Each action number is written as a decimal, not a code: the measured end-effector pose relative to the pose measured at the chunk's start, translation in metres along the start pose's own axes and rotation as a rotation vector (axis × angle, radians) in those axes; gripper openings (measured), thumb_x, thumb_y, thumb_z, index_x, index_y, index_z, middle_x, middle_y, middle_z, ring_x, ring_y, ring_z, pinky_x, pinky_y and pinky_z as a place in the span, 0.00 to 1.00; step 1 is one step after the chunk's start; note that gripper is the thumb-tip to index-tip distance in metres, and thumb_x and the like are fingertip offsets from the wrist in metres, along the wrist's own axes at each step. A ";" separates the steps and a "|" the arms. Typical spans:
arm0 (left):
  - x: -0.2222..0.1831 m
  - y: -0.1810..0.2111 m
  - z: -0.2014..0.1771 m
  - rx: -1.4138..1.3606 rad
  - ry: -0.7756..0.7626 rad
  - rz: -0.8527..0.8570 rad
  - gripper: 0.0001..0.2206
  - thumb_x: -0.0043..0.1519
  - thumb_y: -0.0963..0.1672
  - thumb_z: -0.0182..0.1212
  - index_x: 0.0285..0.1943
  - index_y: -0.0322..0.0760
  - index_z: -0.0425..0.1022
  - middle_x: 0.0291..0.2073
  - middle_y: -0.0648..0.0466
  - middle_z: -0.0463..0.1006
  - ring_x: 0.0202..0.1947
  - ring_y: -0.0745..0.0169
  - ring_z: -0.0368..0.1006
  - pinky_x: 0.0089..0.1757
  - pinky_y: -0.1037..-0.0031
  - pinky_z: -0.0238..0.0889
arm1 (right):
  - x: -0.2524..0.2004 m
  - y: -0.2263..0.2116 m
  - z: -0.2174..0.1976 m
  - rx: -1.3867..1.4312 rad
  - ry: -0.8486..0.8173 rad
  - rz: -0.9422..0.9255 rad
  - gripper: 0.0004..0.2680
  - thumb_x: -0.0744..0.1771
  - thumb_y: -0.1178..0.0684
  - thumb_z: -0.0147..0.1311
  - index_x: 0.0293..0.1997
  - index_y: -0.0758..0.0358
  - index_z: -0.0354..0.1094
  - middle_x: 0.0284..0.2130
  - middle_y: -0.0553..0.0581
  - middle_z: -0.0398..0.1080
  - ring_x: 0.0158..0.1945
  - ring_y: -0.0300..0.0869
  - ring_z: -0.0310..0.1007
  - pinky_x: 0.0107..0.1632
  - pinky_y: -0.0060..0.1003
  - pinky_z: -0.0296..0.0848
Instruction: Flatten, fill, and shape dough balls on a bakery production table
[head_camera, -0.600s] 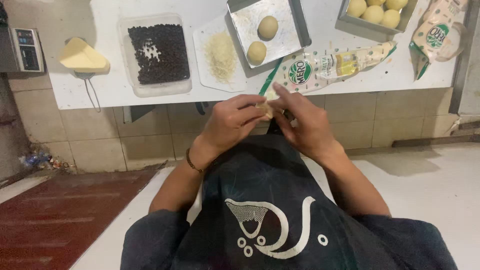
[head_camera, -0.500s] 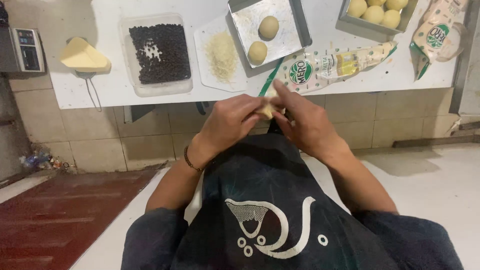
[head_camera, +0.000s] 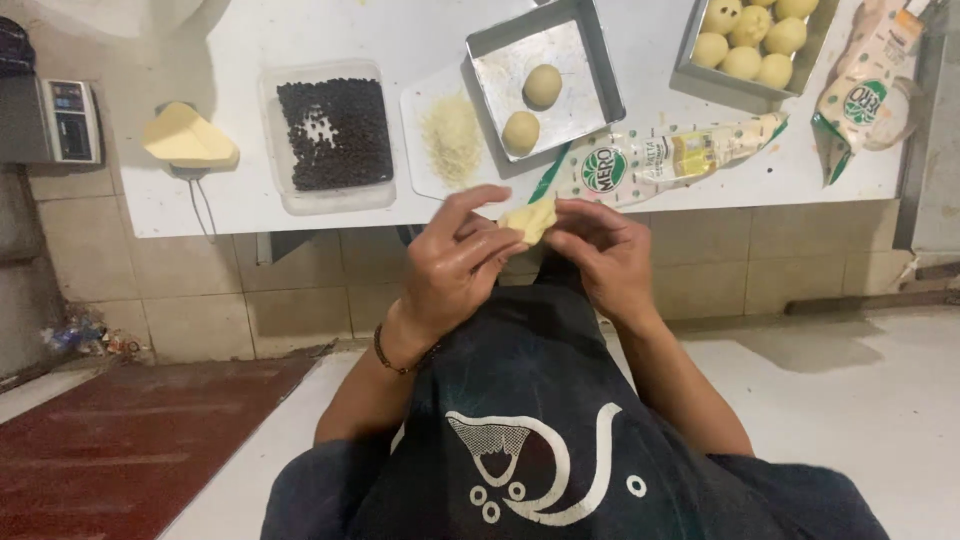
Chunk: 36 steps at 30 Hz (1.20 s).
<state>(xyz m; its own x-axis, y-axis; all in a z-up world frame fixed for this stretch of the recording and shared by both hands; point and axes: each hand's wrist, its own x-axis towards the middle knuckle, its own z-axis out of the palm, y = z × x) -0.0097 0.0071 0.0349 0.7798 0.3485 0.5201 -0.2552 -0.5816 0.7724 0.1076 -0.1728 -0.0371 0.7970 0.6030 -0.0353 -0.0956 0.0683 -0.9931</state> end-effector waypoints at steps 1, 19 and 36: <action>0.000 -0.001 0.001 -0.003 -0.004 -0.007 0.00 0.62 0.38 0.69 0.38 0.34 0.83 0.48 0.45 0.78 0.33 0.54 0.81 0.34 0.67 0.78 | 0.004 -0.007 0.002 -0.001 0.003 0.008 0.15 0.63 0.67 0.66 0.53 0.79 0.71 0.36 0.70 0.77 0.41 0.49 0.81 0.43 0.41 0.81; 0.007 -0.008 -0.012 0.032 -0.027 -0.117 0.09 0.62 0.46 0.71 0.46 0.39 0.81 0.31 0.55 0.82 0.26 0.55 0.80 0.28 0.70 0.74 | 0.021 -0.056 0.033 -0.253 -0.156 -0.667 0.14 0.62 0.69 0.66 0.51 0.80 0.70 0.36 0.73 0.76 0.36 0.57 0.77 0.31 0.42 0.72; 0.027 0.004 -0.034 -0.189 -0.239 0.022 0.05 0.60 0.44 0.71 0.36 0.38 0.84 0.35 0.53 0.81 0.25 0.64 0.77 0.30 0.77 0.74 | 0.046 -0.099 0.023 0.099 -0.467 0.022 0.40 0.54 0.70 0.74 0.72 0.70 0.49 0.25 0.59 0.72 0.30 0.39 0.68 0.35 0.31 0.72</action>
<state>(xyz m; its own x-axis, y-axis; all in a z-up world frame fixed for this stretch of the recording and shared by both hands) -0.0090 0.0386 0.0645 0.8796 0.1409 0.4543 -0.3582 -0.4322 0.8276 0.1405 -0.1336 0.0624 0.4434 0.8961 0.0207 -0.1834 0.1134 -0.9765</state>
